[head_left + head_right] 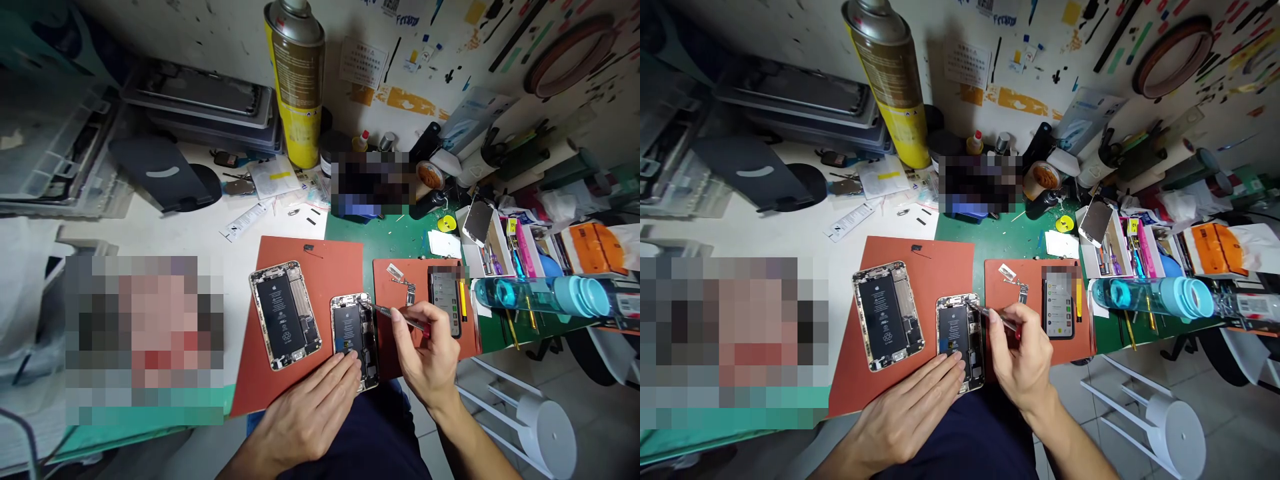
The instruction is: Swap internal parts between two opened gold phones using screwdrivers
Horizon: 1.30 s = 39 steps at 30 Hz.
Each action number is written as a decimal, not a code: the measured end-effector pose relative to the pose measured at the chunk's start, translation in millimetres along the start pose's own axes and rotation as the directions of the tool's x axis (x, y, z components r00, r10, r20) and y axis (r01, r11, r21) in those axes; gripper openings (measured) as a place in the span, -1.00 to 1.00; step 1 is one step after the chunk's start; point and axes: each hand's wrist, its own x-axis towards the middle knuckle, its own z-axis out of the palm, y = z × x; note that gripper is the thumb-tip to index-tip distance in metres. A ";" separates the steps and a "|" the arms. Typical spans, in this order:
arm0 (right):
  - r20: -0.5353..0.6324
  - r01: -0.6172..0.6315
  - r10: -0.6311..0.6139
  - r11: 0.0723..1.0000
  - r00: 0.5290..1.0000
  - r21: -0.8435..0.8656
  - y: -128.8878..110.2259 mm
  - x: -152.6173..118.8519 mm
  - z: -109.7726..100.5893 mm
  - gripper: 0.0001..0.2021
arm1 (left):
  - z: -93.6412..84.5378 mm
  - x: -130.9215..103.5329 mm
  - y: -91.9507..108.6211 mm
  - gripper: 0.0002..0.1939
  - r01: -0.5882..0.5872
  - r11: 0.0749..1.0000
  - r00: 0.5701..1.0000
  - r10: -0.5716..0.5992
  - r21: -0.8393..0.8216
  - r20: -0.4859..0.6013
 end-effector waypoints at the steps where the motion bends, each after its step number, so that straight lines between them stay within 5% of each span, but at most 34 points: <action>1: 0.024 0.036 -0.036 0.999 0.999 -0.009 -1.9 4.8 3.0 -0.85 | 0.2 0.1 0.1 -0.62 -0.001 1.000 1.000 0.001 -0.001 -0.002; 20: 0.159 0.173 -0.157 0.981 0.975 -0.090 -8.0 23.8 8.8 -0.89 | 1.7 -1.2 1.6 -0.61 0.009 1.000 1.000 -0.009 0.004 -0.011; 31: 0.484 0.435 -0.286 0.871 0.827 -0.227 -18.7 59.0 8.7 -0.85 | 1.3 3.1 3.3 -0.67 0.031 0.999 0.998 -0.032 -0.014 -0.051; 36: 0.624 0.497 -0.311 0.855 0.717 -0.146 -25.0 67.0 5.6 -0.84 | 3.1 3.1 4.8 -0.71 0.056 0.998 0.996 -0.058 -0.032 -0.066; 39: 0.607 0.486 -0.300 0.858 0.736 -0.165 -27.5 69.8 3.7 -0.85 | 4.2 1.7 5.3 -0.71 0.054 0.998 0.997 -0.055 -0.014 -0.059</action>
